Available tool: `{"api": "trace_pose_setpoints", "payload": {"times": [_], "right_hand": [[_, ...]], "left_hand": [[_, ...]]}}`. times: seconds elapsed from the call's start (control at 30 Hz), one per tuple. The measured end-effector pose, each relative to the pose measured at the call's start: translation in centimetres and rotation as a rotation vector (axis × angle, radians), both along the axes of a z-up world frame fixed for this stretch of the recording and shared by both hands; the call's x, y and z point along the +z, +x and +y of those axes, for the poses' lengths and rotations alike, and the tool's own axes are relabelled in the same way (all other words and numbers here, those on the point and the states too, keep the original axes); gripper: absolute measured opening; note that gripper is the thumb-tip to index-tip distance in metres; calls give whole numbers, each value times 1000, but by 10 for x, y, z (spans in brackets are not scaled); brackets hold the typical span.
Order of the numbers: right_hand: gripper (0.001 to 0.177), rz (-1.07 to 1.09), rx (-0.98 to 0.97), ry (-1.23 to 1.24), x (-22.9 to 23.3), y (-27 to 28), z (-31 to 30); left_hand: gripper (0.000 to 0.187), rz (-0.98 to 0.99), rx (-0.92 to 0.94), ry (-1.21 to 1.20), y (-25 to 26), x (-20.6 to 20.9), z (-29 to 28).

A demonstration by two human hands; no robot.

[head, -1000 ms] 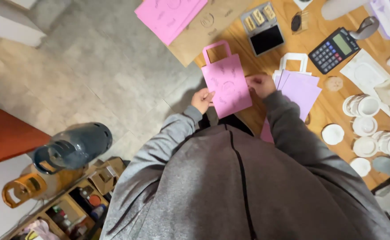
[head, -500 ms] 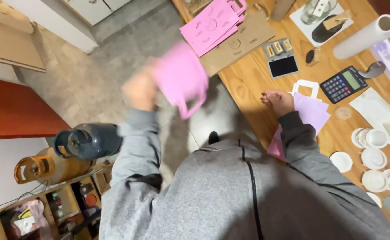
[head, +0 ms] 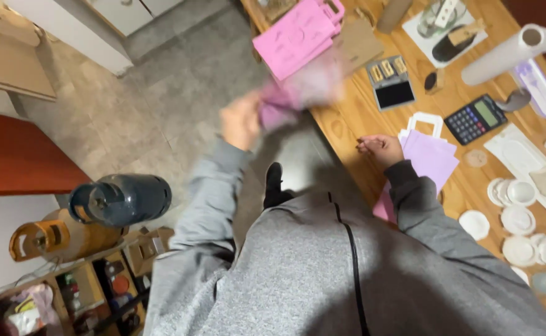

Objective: Stamp a logo onto paper gift bags using an ink pad and wooden stamps.

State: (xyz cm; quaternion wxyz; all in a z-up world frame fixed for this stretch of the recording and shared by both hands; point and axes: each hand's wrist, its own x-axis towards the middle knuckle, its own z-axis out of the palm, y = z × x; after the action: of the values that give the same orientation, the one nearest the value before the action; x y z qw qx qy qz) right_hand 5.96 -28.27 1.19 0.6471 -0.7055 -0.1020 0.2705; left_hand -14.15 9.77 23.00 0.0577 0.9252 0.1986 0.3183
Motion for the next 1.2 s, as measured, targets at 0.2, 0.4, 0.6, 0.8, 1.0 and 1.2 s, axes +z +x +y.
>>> {"api": "trace_pose_setpoints", "payload": {"times": [0.2, 0.4, 0.6, 0.8, 1.0, 1.2], "right_hand": [[23, 163, -88, 322, 59, 2, 85], [39, 147, 15, 376, 92, 25, 213], [10, -323, -40, -14, 75, 39, 263], [26, 128, -330, 204, 14, 61, 294], [56, -190, -488, -515, 60, 106, 323], [74, -360, -408, -734, 3, 27, 270]], "left_hand": [[12, -232, -494, -1213, 59, -123, 47], [29, -73, -575, -1532, 106, -116, 123], [53, 55, -729, -1293, 128, -114, 176], [74, 71, -599, -1266, 131, -149, 209], [63, 130, -538, -1362, 125, -163, 217], [54, 185, -605, -1329, 130, -157, 201]]}}
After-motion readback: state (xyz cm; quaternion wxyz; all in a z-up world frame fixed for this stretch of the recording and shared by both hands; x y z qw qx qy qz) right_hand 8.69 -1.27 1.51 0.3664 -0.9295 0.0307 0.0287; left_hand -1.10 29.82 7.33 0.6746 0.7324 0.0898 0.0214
